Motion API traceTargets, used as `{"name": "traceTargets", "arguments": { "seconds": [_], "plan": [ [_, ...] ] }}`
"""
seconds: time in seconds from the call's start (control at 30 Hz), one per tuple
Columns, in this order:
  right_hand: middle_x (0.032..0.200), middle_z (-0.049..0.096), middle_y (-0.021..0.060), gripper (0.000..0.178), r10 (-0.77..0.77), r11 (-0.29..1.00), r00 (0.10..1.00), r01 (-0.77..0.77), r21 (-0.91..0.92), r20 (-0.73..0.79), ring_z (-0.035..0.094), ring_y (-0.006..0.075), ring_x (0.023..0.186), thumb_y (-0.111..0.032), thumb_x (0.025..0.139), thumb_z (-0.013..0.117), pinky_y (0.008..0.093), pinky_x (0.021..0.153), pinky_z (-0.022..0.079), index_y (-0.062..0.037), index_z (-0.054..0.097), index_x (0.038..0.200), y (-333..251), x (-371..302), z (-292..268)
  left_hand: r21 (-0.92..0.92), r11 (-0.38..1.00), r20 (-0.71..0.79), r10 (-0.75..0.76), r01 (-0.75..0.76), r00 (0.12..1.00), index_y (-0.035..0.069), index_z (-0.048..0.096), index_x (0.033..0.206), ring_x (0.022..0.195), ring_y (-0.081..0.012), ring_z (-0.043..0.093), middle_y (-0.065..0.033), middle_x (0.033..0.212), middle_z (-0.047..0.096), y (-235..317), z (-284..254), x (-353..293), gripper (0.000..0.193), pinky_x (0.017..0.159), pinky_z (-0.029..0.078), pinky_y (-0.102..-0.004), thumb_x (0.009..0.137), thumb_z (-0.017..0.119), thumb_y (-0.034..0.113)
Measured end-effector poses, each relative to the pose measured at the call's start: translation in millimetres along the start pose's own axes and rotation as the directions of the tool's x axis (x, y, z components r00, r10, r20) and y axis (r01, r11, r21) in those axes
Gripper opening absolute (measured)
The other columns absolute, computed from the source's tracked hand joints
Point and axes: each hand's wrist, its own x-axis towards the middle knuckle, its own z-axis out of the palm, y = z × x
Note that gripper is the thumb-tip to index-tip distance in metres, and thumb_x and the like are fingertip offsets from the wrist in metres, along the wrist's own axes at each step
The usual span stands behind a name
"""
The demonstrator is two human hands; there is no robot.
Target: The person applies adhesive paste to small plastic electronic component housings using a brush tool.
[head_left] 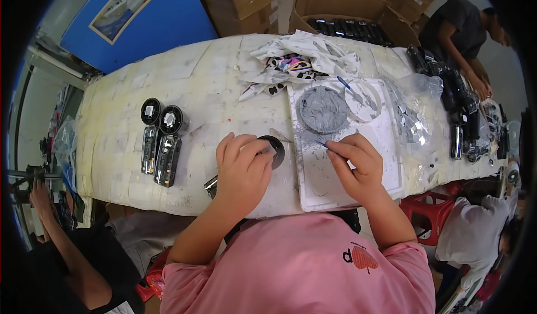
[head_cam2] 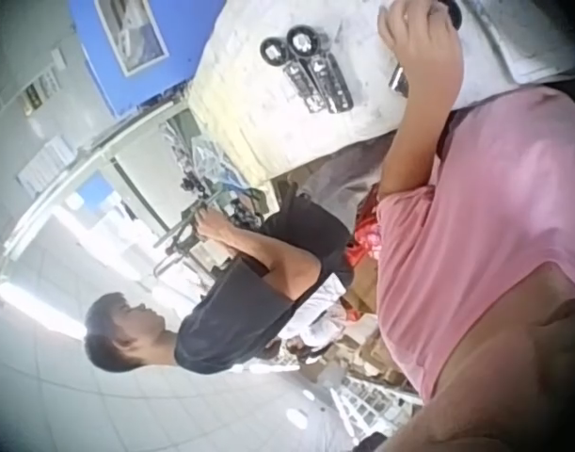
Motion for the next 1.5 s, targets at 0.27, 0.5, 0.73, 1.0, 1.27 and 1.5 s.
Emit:
{"name": "traceTargets", "arguments": {
  "seconds": [0.27, 0.5, 0.73, 1.0, 1.27, 1.5],
  "plan": [
    [0.081, 0.06, 0.0098, 0.023, -0.011, 1.0, 1.0, 0.01, 0.016, 0.022, 0.057, 0.0195, 0.064, 0.004, 0.077, 0.069, 0.028, 0.054, 0.045, -0.0006, 0.068, 0.099, -1.6, -1.8, 7.2, 0.076, 0.997, 0.071, 0.017, -0.023, 0.997, 0.01, 0.067, 0.1, 0.106, -0.0239, 0.052, -0.0003, 0.104, 0.061, -0.6, -3.7, -1.8, 0.029, 0.1, 0.03, -0.0513, 0.072, 0.068, 0.005],
    [0.081, 0.06, 0.0098, 0.024, -0.02, 1.0, 0.995, 0.018, 0.023, 0.096, 0.058, 0.0227, 0.065, 0.003, 0.078, 0.069, 0.0305, 0.054, 0.046, -0.0022, 0.068, 0.101, -3.7, -5.9, 10.7, 0.097, 0.995, 0.133, -0.011, -0.002, 0.991, 0.008, 0.066, 0.107, 0.112, -0.0267, 0.049, -0.0012, 0.108, 0.062, 1.7, -16.4, -8.6, 0.036, 0.1, 0.028, -0.0515, 0.072, 0.071, 0.011],
    [0.082, 0.059, 0.0096, 0.031, -0.197, 0.979, 0.969, 0.202, -0.017, 0.148, 0.058, 0.0256, 0.066, 0.001, 0.075, 0.069, 0.0347, 0.054, 0.046, -0.0051, 0.068, 0.105, -4.4, -4.8, 21.9, 0.065, 0.98, 0.015, -0.191, 0.189, 0.982, 0.0, 0.056, 0.121, 0.115, -0.034, 0.045, -0.0134, 0.123, 0.053, -7.6, -30.3, -24.8, 0.053, 0.099, 0.031, -0.0449, 0.074, 0.073, 0.016],
    [0.076, 0.058, 0.0076, 0.028, -0.366, 0.9, 0.867, 0.422, -0.109, 0.338, 0.054, 0.0254, 0.06, 0.0, 0.072, 0.07, 0.0364, 0.048, 0.041, -0.0032, 0.068, 0.1, -6.3, -4.2, 26.0, 0.078, 0.952, 0.211, -0.307, 0.297, 0.928, -0.002, 0.054, 0.12, 0.11, -0.0345, 0.046, -0.0142, 0.117, 0.053, -8.0, -21.1, -36.7, 0.066, 0.096, 0.033, -0.0447, 0.066, 0.082, 0.025],
    [0.078, 0.06, 0.0113, 0.028, -0.184, 0.981, 0.983, 0.182, -0.064, -0.015, 0.058, 0.0227, 0.063, 0.007, 0.072, 0.07, 0.0303, 0.054, 0.046, -0.0005, 0.068, 0.099, -9.5, -7.5, -10.5, -0.317, 0.884, 0.164, -0.305, 0.343, 0.938, 0.002, 0.06, 0.104, 0.087, -0.0307, 0.055, -0.0138, 0.094, 0.057, -22.4, -28.1, -29.8, 0.05, 0.075, 0.044, -0.0371, 0.059, 0.08, 0.008],
    [0.08, 0.059, 0.0104, 0.021, 0.045, 0.996, 0.992, -0.054, -0.069, -0.119, 0.057, 0.0186, 0.062, 0.006, 0.078, 0.068, 0.0278, 0.054, 0.045, 0.0005, 0.068, 0.099, 8.7, -4.7, -7.1, -0.751, 0.498, 0.365, -0.235, 0.435, 0.901, 0.003, 0.061, 0.11, 0.094, -0.0223, 0.053, -0.007, 0.101, 0.059, -20.6, -35.3, -31.1, 0.051, 0.08, 0.042, -0.0309, 0.063, 0.08, 0.012]
  ]
}}
